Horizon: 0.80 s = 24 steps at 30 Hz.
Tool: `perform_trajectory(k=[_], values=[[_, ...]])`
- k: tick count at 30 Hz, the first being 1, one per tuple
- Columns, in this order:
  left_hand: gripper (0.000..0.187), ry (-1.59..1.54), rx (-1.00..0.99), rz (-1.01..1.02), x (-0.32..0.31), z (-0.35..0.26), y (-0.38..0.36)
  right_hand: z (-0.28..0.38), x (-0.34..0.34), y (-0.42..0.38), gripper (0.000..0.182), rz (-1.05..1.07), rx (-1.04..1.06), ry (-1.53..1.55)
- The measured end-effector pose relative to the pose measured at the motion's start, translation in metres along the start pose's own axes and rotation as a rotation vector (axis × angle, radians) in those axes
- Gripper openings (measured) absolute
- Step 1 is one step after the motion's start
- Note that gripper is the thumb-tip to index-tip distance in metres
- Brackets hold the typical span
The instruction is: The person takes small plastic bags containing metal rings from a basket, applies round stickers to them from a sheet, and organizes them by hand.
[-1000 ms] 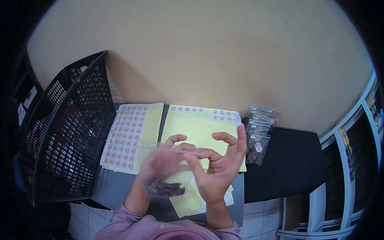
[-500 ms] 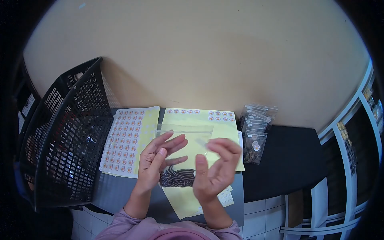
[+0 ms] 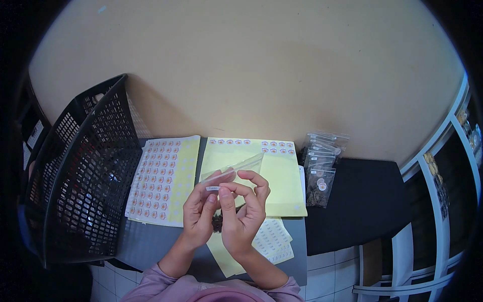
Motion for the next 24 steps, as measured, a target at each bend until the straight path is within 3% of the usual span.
perform_trajectory(k=[11, 14, 17, 19, 24], values=[[0.037, 0.041, -0.003, 0.018, -0.002, 0.007, -0.004, -0.009, 0.005, -0.001, 0.007, -0.073, -0.034, 0.015], [0.038, 0.068, -0.05, -0.013, -0.002, 0.002, -0.004, -0.007, 0.004, 0.0, 0.015, -0.049, 0.019, -0.096], [0.038, 0.038, 0.025, -0.01, 0.001, 0.011, -0.006, -0.006, 0.006, 0.004, 0.025, -0.086, 0.035, 0.018], [0.038, 0.108, -0.001, 0.096, -0.006, 0.009, -0.006, -0.012, 0.012, 0.006, 0.033, -0.13, 0.017, -0.034], [0.038, 0.103, -0.014, 0.101, -0.009, 0.004, -0.004, -0.016, 0.014, 0.009, 0.039, -0.104, -0.011, -0.018]])
Point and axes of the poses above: each hand's wrist, its own y-axis towards the middle knuckle, its own x-axis out of the back of the hand, z = x × y, the point moved 9 cm from there along y, towards the middle knuckle, and after that the axes turned 5 degrees about -z, right-handed, at the moved point
